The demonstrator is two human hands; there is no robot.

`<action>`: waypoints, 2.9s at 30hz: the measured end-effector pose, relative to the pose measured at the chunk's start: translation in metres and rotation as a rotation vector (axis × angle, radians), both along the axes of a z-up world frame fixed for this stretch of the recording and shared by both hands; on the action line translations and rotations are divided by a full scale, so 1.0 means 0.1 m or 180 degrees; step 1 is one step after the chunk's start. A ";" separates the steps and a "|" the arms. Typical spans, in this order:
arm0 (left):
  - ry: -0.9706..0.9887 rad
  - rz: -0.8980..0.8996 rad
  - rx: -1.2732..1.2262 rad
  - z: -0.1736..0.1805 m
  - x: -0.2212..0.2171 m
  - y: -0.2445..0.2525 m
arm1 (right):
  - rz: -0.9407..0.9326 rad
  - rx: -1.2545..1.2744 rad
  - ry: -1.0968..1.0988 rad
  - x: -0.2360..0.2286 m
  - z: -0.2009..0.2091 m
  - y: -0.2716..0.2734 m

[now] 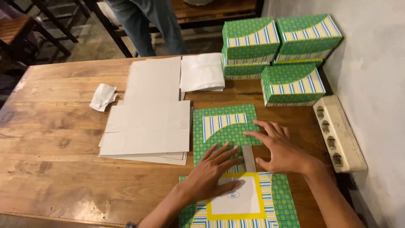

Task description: The person folds and assembles a flat-packed cardboard box using patterned paper. They fold the flaps and tuck them into slots to form the box structure, then place a white paper insert inside.

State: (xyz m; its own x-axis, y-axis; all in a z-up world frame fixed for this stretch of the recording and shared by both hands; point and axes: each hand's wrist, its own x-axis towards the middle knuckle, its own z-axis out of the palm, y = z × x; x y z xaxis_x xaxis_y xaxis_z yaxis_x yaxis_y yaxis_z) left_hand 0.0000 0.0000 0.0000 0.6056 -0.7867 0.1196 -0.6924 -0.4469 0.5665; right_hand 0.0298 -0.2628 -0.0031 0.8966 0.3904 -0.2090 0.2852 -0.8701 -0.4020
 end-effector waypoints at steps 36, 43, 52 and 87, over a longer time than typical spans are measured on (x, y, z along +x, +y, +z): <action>0.0034 0.3088 -0.0161 -0.38 -0.80 0.20 | 0.0844 -0.0014 -0.2131 -0.31 -0.53 0.85; 0.0155 0.3197 -0.0173 -0.39 -0.78 0.17 | 0.0921 -0.0036 -0.2276 -0.36 -0.56 0.90; 0.0421 0.3095 -0.0363 -0.35 -0.76 0.12 | 0.0824 -0.0144 -0.2466 -0.37 -0.64 0.90; 0.0486 0.3339 0.0121 -0.31 -0.42 0.09 | 0.0876 0.0543 -0.1393 -0.35 -0.52 0.94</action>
State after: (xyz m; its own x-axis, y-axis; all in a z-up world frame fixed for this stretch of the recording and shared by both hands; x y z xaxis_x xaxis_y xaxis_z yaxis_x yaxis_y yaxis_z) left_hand -0.0420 0.0093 -0.0312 0.9902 0.1369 -0.0286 0.1274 -0.7988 0.5880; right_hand -0.0053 -0.1688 -0.0553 0.7455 0.6188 0.2476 0.6656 -0.6726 -0.3235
